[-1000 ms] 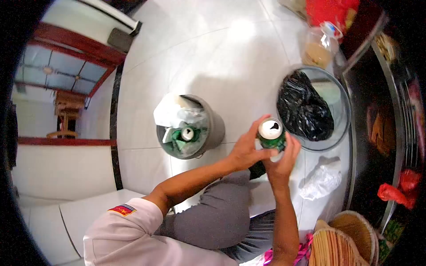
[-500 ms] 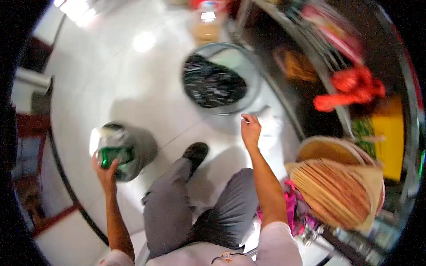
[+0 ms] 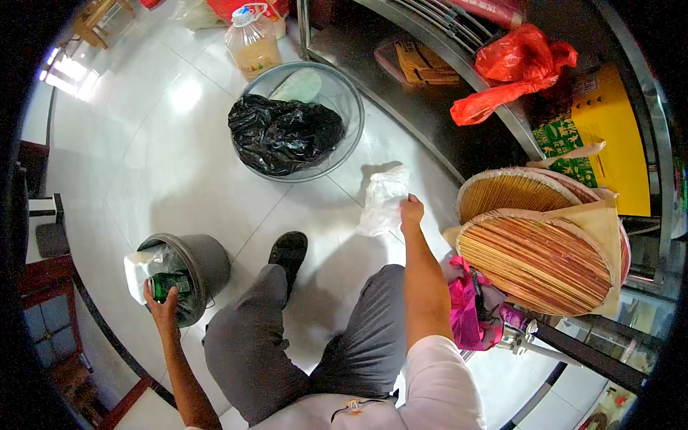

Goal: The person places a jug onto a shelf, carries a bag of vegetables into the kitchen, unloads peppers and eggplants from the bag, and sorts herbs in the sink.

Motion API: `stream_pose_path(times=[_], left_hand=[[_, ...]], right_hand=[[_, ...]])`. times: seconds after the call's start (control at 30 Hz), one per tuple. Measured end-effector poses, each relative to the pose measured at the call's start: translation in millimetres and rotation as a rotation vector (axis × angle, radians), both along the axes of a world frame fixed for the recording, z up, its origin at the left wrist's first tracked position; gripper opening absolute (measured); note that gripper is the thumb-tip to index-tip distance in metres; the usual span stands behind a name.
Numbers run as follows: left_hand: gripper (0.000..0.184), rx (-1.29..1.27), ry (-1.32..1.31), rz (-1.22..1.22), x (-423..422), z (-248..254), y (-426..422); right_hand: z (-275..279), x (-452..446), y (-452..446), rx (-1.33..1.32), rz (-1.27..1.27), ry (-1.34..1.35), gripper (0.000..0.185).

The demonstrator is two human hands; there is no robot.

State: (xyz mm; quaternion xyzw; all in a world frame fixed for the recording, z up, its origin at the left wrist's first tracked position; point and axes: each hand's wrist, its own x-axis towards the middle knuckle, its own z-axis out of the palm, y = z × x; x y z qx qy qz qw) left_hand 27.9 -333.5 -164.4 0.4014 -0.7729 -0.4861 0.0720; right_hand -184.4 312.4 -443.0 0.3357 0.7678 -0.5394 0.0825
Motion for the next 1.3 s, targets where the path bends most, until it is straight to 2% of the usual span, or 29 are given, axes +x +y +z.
stream_pose_path(times=[0.1, 0.17, 0.23, 0.3, 0.4, 0.47, 0.5, 0.53, 0.57, 0.6, 0.63, 0.67, 0.7, 0.77, 0.83, 0.9, 1.0, 1.1, 1.17, 1.27, 1.3], left_hand=[[0.095, 0.138, 0.096, 0.090, 2, 2, 11], [0.091, 0.190, 0.149, 0.122, 9, 0, 14], [0.087, 0.219, 0.190, 0.138, 15, -2, 12], [0.086, 0.193, 0.255, 0.122, 15, 4, 19], [0.084, 0.019, 0.245, -0.024, 27, -3, 3], [0.083, -0.204, 0.136, -0.150, 33, -2, -1], [0.083, -0.197, 0.092, -0.182, 45, -24, -21], [0.085, -0.171, 0.047, -0.132, 40, -9, -7], [0.087, -0.320, 0.009, -0.205, 45, -15, -15], [0.087, -0.357, -0.052, -0.149, 44, -13, -13], [0.086, -0.428, -0.058, -0.112, 50, -18, -13], [0.083, -0.318, -0.013, -0.037, 48, -14, -10], [0.081, -0.213, 0.036, 0.043, 46, -11, -7], [0.080, -0.311, 0.083, 0.054, 50, -3, -6], [0.079, -0.307, 0.075, 0.088, 56, 14, -6], [0.079, -0.378, 0.067, 0.091, 62, 27, -3], [0.077, -0.530, -0.016, 0.064, 73, 27, -6], [0.076, -0.612, -0.258, 0.026, 73, 34, 1], [0.080, -1.059, -0.403, -0.044, 65, 37, 9], [0.083, -0.886, -0.198, -0.272, 49, 36, 10], [0.079, -0.876, -0.212, -0.369, 37, 36, 14]], right_hand=[[23, 6, 13, -0.570, -0.310, 0.122, 0.023], [42, 6, 20, -0.703, -0.379, 0.102, 0.022], [110, 4, 3, -0.864, -0.427, 0.035, 0.022], [111, -2, 9, -0.951, -0.368, 0.040, 0.029], [179, -17, -32, -1.053, -0.237, 0.036, 0.038], [203, -30, -61, -1.023, -0.181, 0.076, 0.036], [213, -36, -84, -1.021, -0.143, 0.083, 0.035], [224, -40, -105, -1.045, -0.029, 0.129, 0.035], [247, -44, -139, -0.916, -0.026, 0.138, 0.035], [256, -52, -167, -0.977, 0.114, 0.108, 0.035], [281, -51, -209, -0.982, 0.183, 0.187, 0.034], [318, -45, -254, -0.937, 0.191, 0.210, 0.036], [316, -43, -291, -0.917, 0.313, 0.227, 0.035], [314, -46, -349, -0.835, 0.518, 0.295, 0.034], [331, -27, -420, -0.635, 0.826, 0.610, 0.034], [324, -9, -478, -0.554, 1.013, 1.024, 0.032], [319, 31, -522, -0.275, 1.395, 1.129, 0.024], [262, 50, -543, 0.074, 1.796, 1.183, 0.021], [236, 56, -539, 0.361, 2.047, 1.150, 0.019], [223, 57, -528, -0.064, 1.935, 1.049, 0.025], [224, 57, -524, -0.165, 1.842, 1.035, 0.027]])
